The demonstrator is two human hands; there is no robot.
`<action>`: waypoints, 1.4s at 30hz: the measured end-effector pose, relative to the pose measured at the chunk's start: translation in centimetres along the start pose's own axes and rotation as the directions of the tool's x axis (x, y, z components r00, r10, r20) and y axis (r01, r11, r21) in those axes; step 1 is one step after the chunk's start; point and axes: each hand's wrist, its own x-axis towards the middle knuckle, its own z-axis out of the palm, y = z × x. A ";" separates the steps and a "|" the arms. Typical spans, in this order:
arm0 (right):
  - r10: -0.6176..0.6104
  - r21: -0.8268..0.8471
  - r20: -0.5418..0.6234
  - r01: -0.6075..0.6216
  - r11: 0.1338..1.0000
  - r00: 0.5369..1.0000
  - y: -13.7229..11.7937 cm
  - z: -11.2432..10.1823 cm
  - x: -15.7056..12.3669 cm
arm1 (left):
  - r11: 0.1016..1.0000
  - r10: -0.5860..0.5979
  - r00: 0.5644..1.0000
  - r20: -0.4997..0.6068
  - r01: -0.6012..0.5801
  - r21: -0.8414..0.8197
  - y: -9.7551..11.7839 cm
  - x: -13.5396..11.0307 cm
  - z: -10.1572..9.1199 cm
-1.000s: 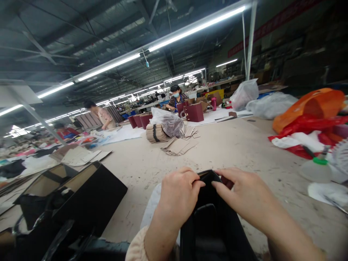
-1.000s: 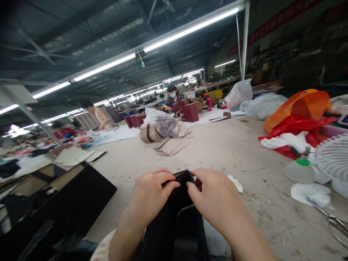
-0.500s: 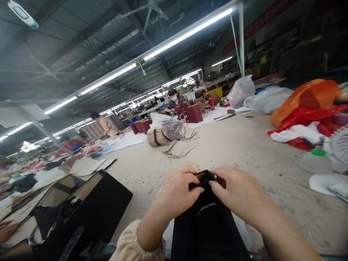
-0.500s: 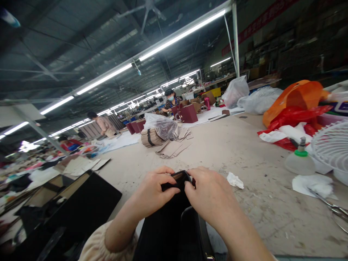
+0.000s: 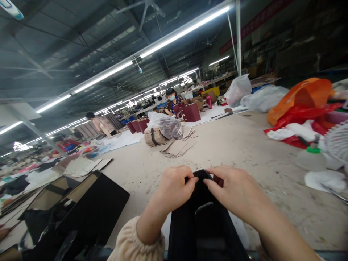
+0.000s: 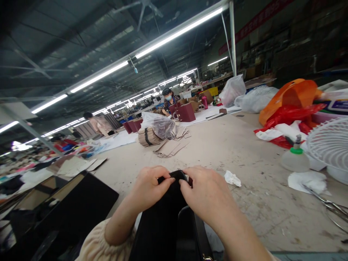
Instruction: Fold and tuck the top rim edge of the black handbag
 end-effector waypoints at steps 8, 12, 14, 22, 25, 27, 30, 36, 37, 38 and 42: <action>0.053 -0.035 -0.009 -0.053 0.998 0.999 0.5 -0.1 0.2 | 1.000 0.000 1.000 0.003 0.000 -0.011 0.4 0.5 0.5; 0.037 -0.023 0.002 -0.037 0.999 0.999 0.7 -0.1 0.4 | 1.000 -0.023 1.000 -0.010 0.023 0.010 0.2 0.6 0.8; 0.035 -0.011 0.024 -0.035 0.999 0.999 0.8 -0.1 0.5 | 1.000 -0.026 0.999 -0.021 0.027 0.015 0.2 0.6 0.8; 0.031 0.078 -0.045 -0.027 0.997 0.999 1.5 -0.5 0.2 | 1.000 -0.016 1.000 -0.002 0.016 0.003 1.2 0.6 0.6; 0.006 0.042 -0.052 -0.004 0.999 0.999 1.5 -0.5 0.3 | 1.000 0.001 1.000 -0.006 -0.001 0.008 1.3 0.7 0.8; 0.005 -0.004 -0.056 -0.006 1.000 0.998 1.4 -0.4 0.5 | 1.000 0.003 1.000 -0.011 -0.003 0.003 1.2 0.7 0.9; 0.004 -0.064 -0.045 -0.007 0.998 0.999 1.3 -0.3 0.7 | 1.000 -0.015 1.000 -0.018 0.015 -0.005 1.1 0.8 1.0; 0.009 -0.110 -0.020 -0.011 0.994 1.000 1.2 -0.4 0.9 | 1.000 -0.024 1.000 -0.005 0.024 0.017 1.2 0.8 0.9; 0.010 -0.119 -0.025 -0.013 0.993 1.000 1.2 -0.3 0.8 | 1.000 -0.022 1.000 -0.006 0.022 0.018 1.2 0.8 0.9; 0.011 -0.126 -0.030 -0.015 0.992 0.999 1.2 -0.3 0.8 | 1.000 -0.020 1.000 -0.008 0.020 0.017 1.2 0.7 0.9; 0.007 -0.144 -0.035 -0.012 0.989 0.999 1.2 -0.2 0.8 | 1.000 -0.027 1.000 -0.016 0.027 0.008 1.1 0.7 1.0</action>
